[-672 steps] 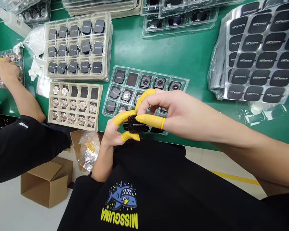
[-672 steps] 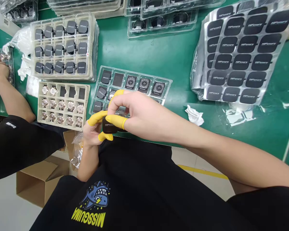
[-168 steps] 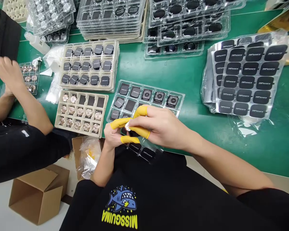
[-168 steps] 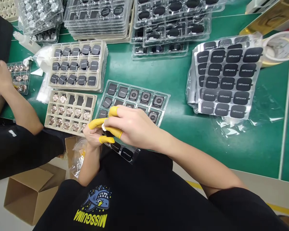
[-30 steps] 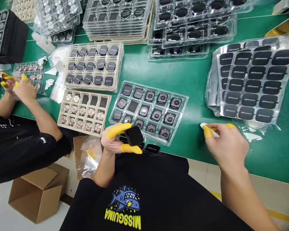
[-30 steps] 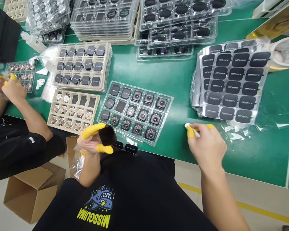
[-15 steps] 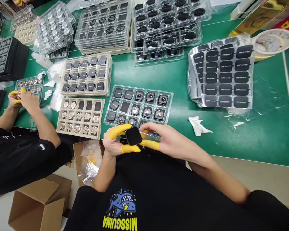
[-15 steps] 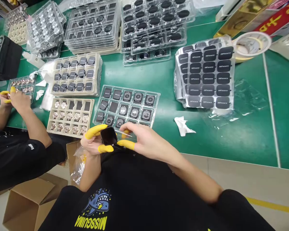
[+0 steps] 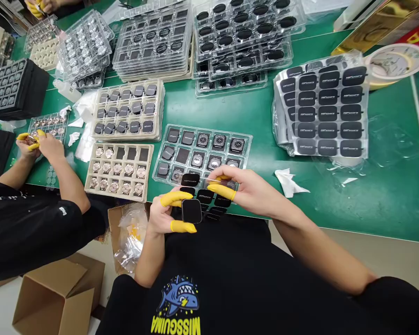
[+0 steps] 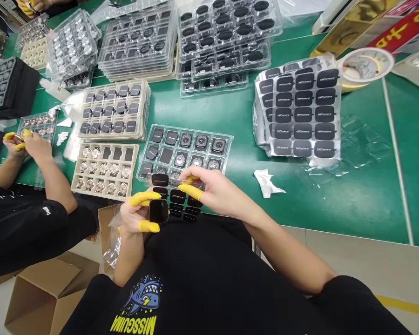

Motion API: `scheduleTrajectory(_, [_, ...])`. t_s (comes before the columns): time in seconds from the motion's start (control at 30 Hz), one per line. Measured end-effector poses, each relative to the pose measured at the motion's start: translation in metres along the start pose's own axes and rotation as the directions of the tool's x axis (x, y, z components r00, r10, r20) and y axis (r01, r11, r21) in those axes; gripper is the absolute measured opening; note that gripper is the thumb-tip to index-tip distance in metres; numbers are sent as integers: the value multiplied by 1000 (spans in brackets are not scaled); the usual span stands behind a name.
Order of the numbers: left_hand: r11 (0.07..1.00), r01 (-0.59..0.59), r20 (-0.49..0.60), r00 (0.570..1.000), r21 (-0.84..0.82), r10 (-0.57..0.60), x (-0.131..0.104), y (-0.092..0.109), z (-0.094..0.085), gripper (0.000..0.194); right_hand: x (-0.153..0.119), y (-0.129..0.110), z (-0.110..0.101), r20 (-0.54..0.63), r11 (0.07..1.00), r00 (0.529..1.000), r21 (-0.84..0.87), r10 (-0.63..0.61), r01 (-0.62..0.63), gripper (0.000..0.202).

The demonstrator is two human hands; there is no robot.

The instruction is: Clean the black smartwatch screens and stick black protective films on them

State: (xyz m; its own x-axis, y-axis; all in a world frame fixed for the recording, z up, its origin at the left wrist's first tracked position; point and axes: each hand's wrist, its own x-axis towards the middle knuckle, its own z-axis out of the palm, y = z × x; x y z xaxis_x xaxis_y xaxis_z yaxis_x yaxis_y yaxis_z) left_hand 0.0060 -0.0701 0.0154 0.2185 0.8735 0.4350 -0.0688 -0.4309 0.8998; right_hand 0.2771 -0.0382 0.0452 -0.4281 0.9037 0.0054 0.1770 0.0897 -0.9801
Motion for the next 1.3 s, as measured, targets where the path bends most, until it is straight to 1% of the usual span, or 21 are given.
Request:
scheduleTrajectory(0.1, [992, -70, 1, 998, 107, 71, 3, -4, 2, 79, 1, 0, -2, 41, 1000, 999, -5, -2, 2, 23])
scheduleTrajectory(0.2, [985, -48, -20, 998, 169, 52, 1, -8, 4, 80, 2, 1, -4, 56, 1000, 998, -21, 13, -12, 26])
scheduleTrajectory(0.27, [986, -43, -22, 999, 162, 47, 1, -10, 5, 80, 3, 3, -5, 61, 999, 998, -31, 31, -29, 28])
scheduleTrajectory(0.43, [983, -143, -21, 989, 115, 146, 7, -13, 11, 81, 6, 5, -7, 139, 995, 986, -47, 90, -84, 36])
scheduleTrajectory(0.5, [981, -160, 4, 987, 111, 161, 9, -14, 12, 83, 6, 5, -8, 152, 994, 983, -59, 101, -93, 35])
scheduleTrajectory(0.57, [983, -142, 60, 989, 118, 135, 9, -15, 13, 83, 7, 3, -8, 98, 994, 993, -88, 67, -59, 32])
scheduleTrajectory(0.63, [984, -89, 107, 992, 155, 72, 6, -15, 13, 79, 9, -1, -9, 26, 993, 1000, -118, -2, 5, 29])
scheduleTrajectory(0.67, [983, -63, 120, 992, 174, 42, 5, -15, 13, 75, 11, -4, -10, 6, 991, 999, -127, -35, 35, 27])
scheduleTrajectory(0.73, [978, -34, 124, 992, 206, 9, 4, -13, 14, 65, 17, -11, -10, 2, 990, 998, -126, -68, 68, 22])
scheduleTrajectory(0.8, [974, -40, 130, 991, 224, 11, 6, -11, 15, 57, 24, -18, -11, 12, 991, 998, -115, -67, 68, 18])
scheduleTrajectory(0.87, [972, -54, 130, 991, 228, 24, 8, -10, 16, 55, 31, -22, -11, 41, 993, 998, -104, -44, 48, 17])
scheduleTrajectory(0.97, [975, -42, 125, 992, 219, 14, 10, -10, 16, 57, 40, -24, -12, 97, 996, 995, -93, -1, 10, 18])
scheduleTrajectory(1.13, [978, -3, 129, 991, 208, -24, 4, -14, 19, 64, 49, -19, -16, 160, 996, 983, -42, 87, -81, 21])
scheduleTrajectory(1.23, [978, 9, 121, 992, 207, -34, 3, -15, 19, 65, 51, -18, -17, 203, 997, 976, -15, 81, -79, 20])
scheduleTrajectory(1.3, [978, 14, 107, 994, 207, -37, 4, -14, 19, 65, 51, -18, -16, 184, 998, 981, -4, 58, -58, 21])
